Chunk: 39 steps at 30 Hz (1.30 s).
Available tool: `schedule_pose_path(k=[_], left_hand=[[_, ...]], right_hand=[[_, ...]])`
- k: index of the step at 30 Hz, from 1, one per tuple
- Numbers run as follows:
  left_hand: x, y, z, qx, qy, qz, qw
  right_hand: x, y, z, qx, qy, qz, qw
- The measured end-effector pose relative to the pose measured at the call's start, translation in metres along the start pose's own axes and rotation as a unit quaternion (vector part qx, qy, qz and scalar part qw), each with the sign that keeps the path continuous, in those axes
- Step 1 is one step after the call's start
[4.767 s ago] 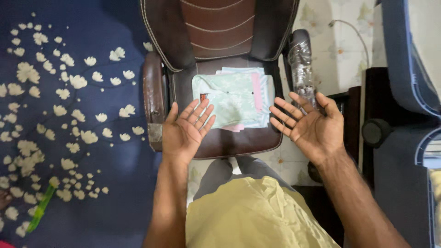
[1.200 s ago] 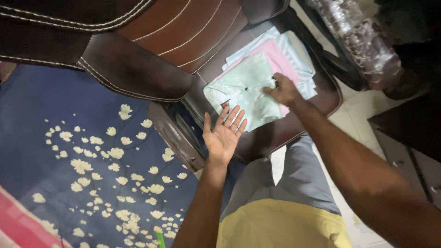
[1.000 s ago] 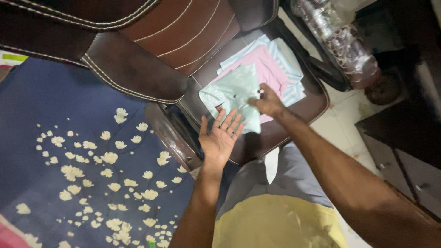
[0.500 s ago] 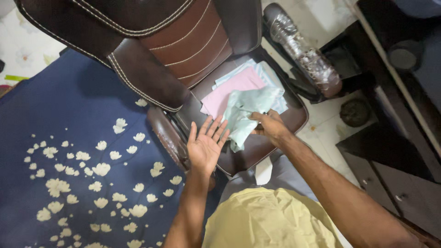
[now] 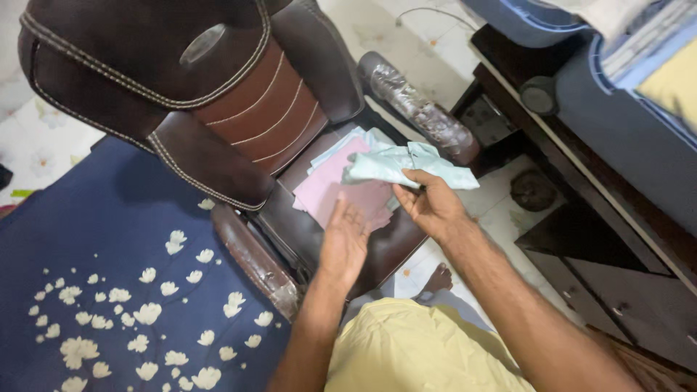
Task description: The person folds several shirts and places them into an open suitcase. They handle each shirt individually, folding it neatly before arranging it inside the luggage.
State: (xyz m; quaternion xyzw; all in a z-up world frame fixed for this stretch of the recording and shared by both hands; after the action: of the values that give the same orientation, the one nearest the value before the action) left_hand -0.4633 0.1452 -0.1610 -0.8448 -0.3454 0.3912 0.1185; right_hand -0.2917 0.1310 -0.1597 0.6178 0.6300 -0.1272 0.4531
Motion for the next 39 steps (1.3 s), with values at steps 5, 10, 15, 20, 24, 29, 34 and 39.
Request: schedule_pose_path(k=[5,10,15,20,24,29,34,39], left_hand=[[-0.032,0.04,-0.084,0.127,0.076,0.034,0.988],[-0.042,0.064,-0.144,0.175,0.063,-0.035,0.982],[-0.05,0.104,-0.143,0.15,-0.083,-0.029,0.985],[-0.068,0.147,-0.138,0.22,-0.158,0.024,0.962],[-0.089,0.168,-0.162,0.236,-0.103,-0.029,0.966],[-0.111,0.187,-0.202,0.167,-0.055,-0.042,0.984],[-0.134,0.197,-0.233,0.144,-0.031,0.011,0.989],[-0.161,0.185,-0.262,0.153,0.05,0.017,0.987]], right_hand=[[-0.036,0.015,0.013,0.064,0.055,0.003,0.996],[-0.073,0.021,0.032,0.122,0.126,-0.022,0.984],[-0.108,0.031,0.074,0.089,0.1,-0.015,0.991],[-0.15,0.032,0.117,-0.04,0.154,-0.008,0.987],[-0.181,0.04,0.162,-0.046,0.131,-0.024,0.99],[-0.215,0.053,0.202,-0.052,0.156,-0.015,0.986],[-0.237,0.07,0.218,0.06,0.248,0.005,0.967],[-0.239,0.084,0.235,0.104,0.226,0.045,0.968]])
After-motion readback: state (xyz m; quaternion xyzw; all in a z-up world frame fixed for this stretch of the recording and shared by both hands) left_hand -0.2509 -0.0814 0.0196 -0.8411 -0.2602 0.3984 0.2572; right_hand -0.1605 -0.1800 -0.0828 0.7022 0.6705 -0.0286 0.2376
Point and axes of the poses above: each hand's wrist, its own x-axis towards the middle knuckle, its own z-axis out of the back of the hand, y = z × x, the point moved 6 cm from there along x, towards the middle knuckle, and after that the axes turned 2 degrees about -x, right-handed, at the moved point
